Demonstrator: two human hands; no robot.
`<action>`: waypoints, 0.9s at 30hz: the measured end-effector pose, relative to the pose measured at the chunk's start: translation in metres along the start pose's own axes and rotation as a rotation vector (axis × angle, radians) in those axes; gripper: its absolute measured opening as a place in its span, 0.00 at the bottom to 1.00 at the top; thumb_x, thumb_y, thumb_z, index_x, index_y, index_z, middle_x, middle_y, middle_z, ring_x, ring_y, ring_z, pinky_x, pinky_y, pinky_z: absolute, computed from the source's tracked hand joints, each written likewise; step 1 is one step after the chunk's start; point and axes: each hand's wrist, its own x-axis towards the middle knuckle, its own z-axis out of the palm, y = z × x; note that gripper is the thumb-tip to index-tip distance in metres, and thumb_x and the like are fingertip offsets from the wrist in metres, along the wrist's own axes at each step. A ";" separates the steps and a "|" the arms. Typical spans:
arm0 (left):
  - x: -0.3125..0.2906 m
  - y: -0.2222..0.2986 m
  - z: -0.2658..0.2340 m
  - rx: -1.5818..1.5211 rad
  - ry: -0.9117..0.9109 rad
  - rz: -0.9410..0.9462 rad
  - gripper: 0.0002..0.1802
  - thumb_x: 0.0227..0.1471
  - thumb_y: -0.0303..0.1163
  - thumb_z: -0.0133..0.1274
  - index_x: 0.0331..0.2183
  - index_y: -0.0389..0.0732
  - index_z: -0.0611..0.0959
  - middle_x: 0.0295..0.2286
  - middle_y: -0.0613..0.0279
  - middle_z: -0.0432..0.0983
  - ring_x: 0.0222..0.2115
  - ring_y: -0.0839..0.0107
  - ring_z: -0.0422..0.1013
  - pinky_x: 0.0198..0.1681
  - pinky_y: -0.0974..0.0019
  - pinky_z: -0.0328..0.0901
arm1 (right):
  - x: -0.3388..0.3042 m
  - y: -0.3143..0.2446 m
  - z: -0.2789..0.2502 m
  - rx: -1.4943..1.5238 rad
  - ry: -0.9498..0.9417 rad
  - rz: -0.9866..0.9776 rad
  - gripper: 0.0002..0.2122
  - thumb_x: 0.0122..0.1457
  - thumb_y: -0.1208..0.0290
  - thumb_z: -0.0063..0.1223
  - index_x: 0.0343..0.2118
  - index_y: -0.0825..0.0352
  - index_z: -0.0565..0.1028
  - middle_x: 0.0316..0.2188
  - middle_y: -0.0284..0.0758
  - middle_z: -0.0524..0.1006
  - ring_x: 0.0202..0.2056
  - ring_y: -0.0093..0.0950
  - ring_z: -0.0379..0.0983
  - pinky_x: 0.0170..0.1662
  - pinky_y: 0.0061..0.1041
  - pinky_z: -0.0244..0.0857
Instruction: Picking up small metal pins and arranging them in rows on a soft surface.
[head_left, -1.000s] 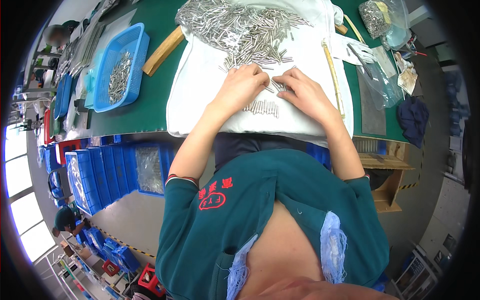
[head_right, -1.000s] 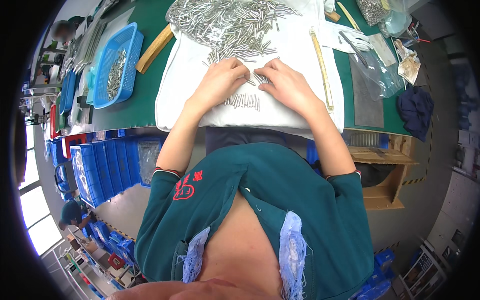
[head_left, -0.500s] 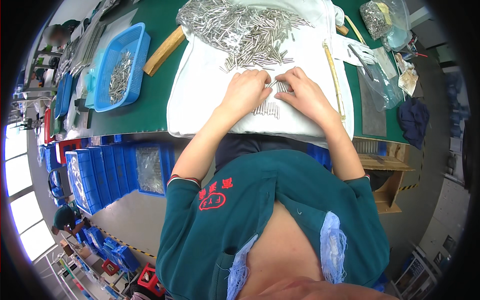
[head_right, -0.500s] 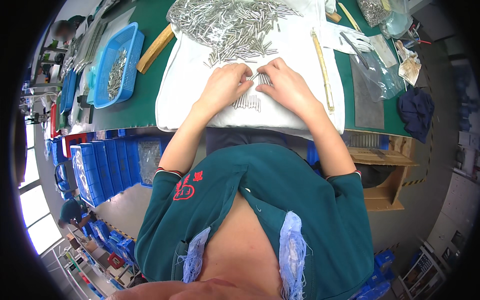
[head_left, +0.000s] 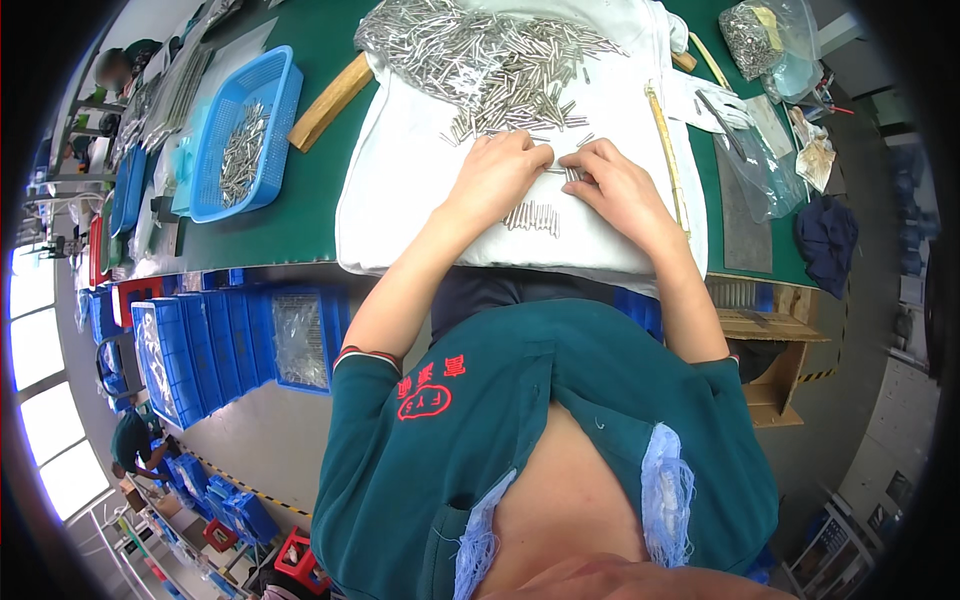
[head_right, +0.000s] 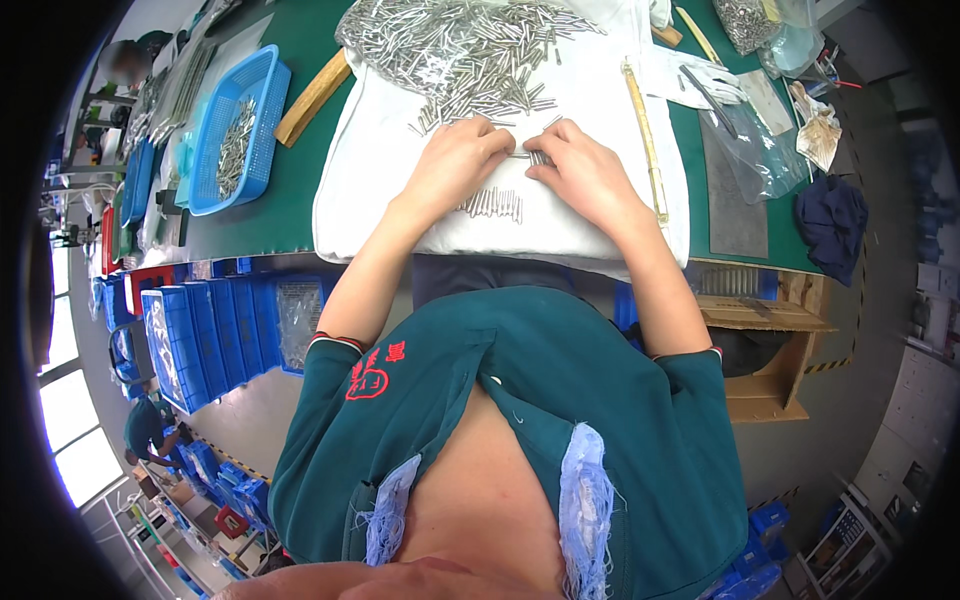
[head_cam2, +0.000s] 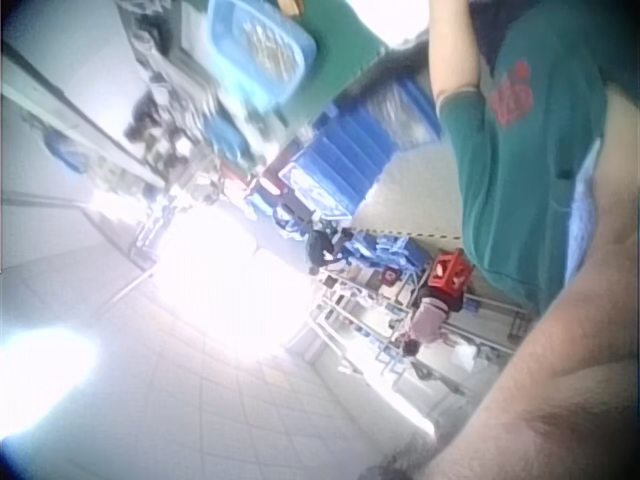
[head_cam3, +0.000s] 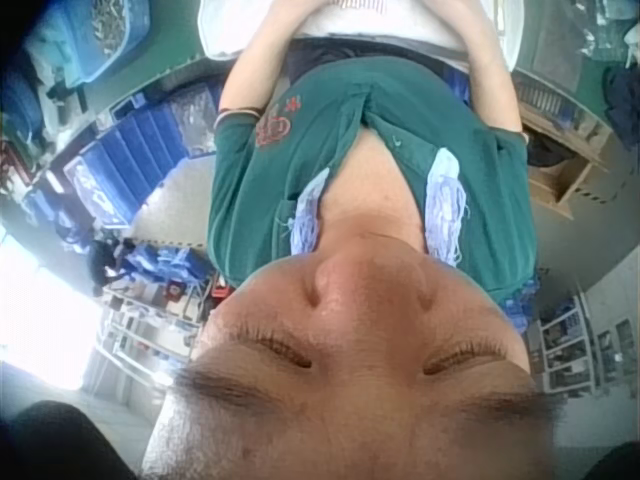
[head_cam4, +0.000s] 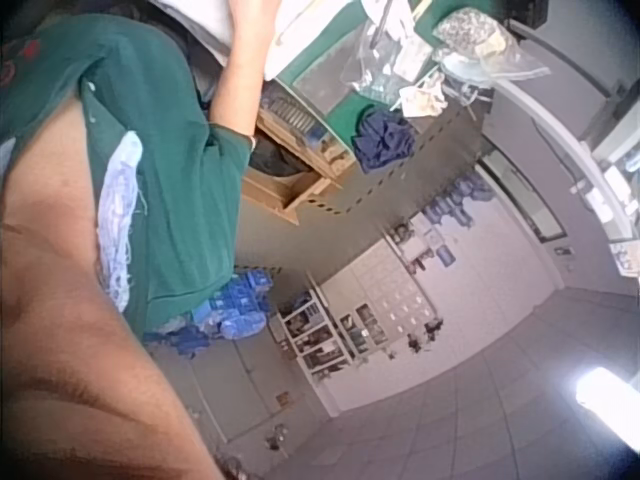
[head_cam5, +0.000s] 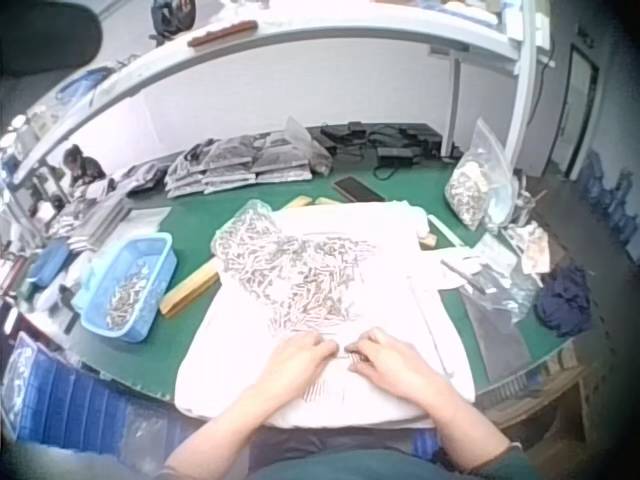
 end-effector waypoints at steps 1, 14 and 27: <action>0.001 -0.001 0.003 0.016 0.034 0.023 0.06 0.49 0.31 0.52 0.32 0.44 0.80 0.28 0.58 0.73 0.31 0.58 0.72 0.35 0.56 0.64 | 0.000 -0.001 0.000 0.000 0.000 -0.002 0.14 0.52 0.66 0.58 0.42 0.61 0.76 0.38 0.34 0.72 0.38 0.32 0.73 0.41 0.30 0.68; -0.005 0.009 -0.005 -0.079 -0.034 -0.052 0.12 0.51 0.29 0.51 0.39 0.41 0.80 0.32 0.56 0.74 0.36 0.56 0.72 0.41 0.58 0.67 | -0.012 -0.008 0.000 0.013 -0.010 0.074 0.18 0.53 0.63 0.59 0.46 0.63 0.75 0.40 0.37 0.72 0.37 0.34 0.73 0.42 0.30 0.68; -0.011 0.021 -0.011 -0.353 -0.112 -0.260 0.12 0.54 0.30 0.50 0.40 0.38 0.78 0.33 0.53 0.79 0.36 0.56 0.75 0.39 0.59 0.68 | -0.004 -0.011 0.012 -0.126 0.113 -0.050 0.12 0.53 0.62 0.58 0.40 0.59 0.77 0.32 0.31 0.72 0.33 0.30 0.73 0.36 0.27 0.67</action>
